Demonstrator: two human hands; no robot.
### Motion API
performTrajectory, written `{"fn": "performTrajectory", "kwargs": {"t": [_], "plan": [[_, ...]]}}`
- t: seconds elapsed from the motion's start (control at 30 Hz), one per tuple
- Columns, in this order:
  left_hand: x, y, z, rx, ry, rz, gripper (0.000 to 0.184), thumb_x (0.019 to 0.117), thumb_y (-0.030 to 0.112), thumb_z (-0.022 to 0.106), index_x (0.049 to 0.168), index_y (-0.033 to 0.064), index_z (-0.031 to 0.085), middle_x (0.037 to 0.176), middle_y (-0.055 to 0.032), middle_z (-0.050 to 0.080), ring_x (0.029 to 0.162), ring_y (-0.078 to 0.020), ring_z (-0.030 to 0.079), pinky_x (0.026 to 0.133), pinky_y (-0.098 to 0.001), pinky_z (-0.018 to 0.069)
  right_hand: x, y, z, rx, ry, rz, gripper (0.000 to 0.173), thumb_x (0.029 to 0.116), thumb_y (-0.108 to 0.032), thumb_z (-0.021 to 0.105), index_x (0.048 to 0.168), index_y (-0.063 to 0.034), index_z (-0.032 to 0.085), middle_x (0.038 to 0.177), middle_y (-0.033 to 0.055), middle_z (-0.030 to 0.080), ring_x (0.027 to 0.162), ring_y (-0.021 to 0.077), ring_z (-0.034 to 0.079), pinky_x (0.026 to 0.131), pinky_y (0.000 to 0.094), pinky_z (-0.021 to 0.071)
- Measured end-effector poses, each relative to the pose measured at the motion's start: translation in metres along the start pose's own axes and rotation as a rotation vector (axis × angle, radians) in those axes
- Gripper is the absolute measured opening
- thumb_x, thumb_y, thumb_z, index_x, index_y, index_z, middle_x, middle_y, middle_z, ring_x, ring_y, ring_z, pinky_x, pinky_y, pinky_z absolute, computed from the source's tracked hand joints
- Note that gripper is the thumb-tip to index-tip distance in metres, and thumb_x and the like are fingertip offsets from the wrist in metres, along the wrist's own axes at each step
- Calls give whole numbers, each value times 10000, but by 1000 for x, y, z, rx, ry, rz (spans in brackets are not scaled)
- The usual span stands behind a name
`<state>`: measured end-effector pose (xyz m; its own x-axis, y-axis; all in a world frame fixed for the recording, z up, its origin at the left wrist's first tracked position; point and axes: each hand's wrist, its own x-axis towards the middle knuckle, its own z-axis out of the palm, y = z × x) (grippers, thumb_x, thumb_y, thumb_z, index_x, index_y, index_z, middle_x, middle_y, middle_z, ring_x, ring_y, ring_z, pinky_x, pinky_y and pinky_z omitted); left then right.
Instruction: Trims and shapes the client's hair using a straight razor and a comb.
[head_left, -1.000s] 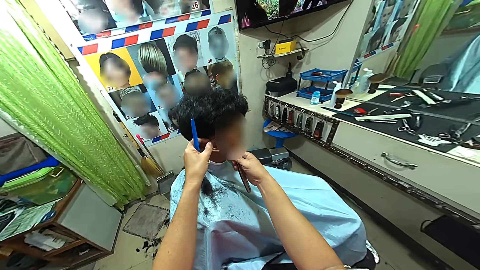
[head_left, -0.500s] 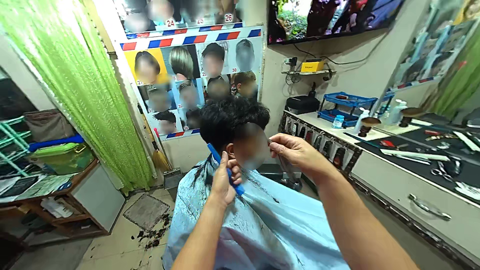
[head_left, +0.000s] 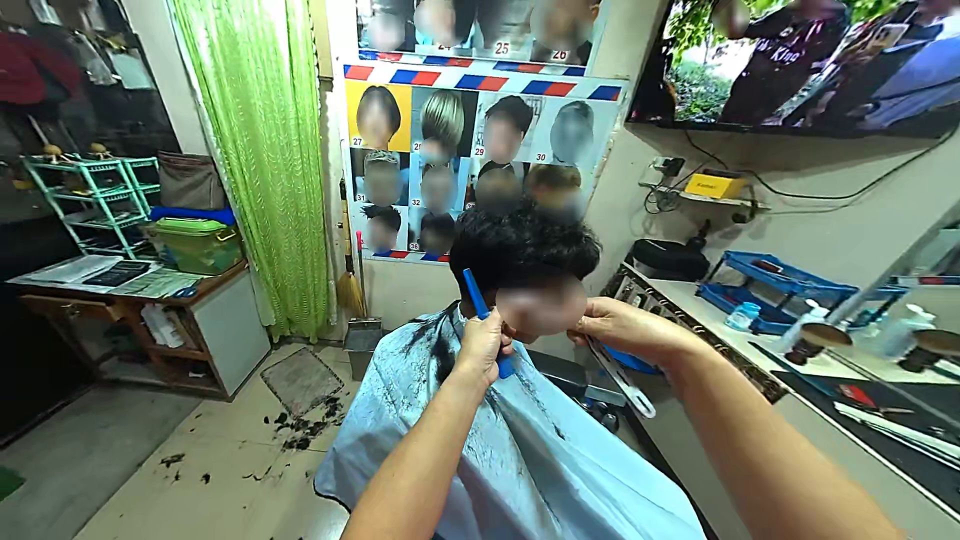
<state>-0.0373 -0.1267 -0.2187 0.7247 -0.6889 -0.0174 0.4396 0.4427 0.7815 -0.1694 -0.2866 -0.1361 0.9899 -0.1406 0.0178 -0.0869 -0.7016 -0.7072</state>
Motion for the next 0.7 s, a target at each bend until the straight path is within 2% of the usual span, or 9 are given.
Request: {"fn": "performTrajectory", "kwargs": {"t": [0.07, 0.17, 0.27, 0.47, 0.7], "plan": [[0, -1, 0, 37, 14, 27, 184, 1062, 157, 558, 981, 17, 644, 653, -9, 566, 452, -44, 454, 419, -170, 400, 5, 7, 3, 31, -8, 7, 242, 1086, -240, 489, 998, -98, 664, 679, -58, 529, 576, 24, 465, 554, 191, 388], [1, -3, -1, 42, 20, 41, 165, 1062, 158, 563, 983, 21, 610, 649, -9, 561, 449, -43, 456, 419, -170, 401, 9, 13, 3, 75, 0, -14, 234, 1079, -253, 496, 974, -117, 656, 649, -73, 493, 550, 17, 436, 532, 184, 367], [2, -5, -2, 38, 19, 59, 177, 1061, 155, 565, 996, 8, 637, 651, -15, 572, 449, -40, 448, 418, -167, 387, 9, 15, 3, 103, 63, -52, 225, 1067, -241, 515, 966, -118, 673, 626, -79, 479, 531, 12, 413, 519, 180, 348], [3, -7, -4, 35, 11, 57, 155, 1066, 151, 555, 992, 23, 602, 647, -10, 557, 448, -36, 446, 419, -159, 390, 10, 15, 7, 108, 52, -44, 227, 1067, -222, 517, 938, -110, 666, 609, -73, 484, 513, 13, 413, 504, 177, 343], [4, -8, -4, 33, 18, 46, 175, 1067, 152, 549, 995, 11, 624, 647, -9, 549, 447, -43, 441, 421, -164, 391, 12, 9, 6, 51, 39, -56, 224, 1064, -208, 529, 938, -91, 673, 618, -55, 488, 520, 26, 416, 510, 193, 347]]}}
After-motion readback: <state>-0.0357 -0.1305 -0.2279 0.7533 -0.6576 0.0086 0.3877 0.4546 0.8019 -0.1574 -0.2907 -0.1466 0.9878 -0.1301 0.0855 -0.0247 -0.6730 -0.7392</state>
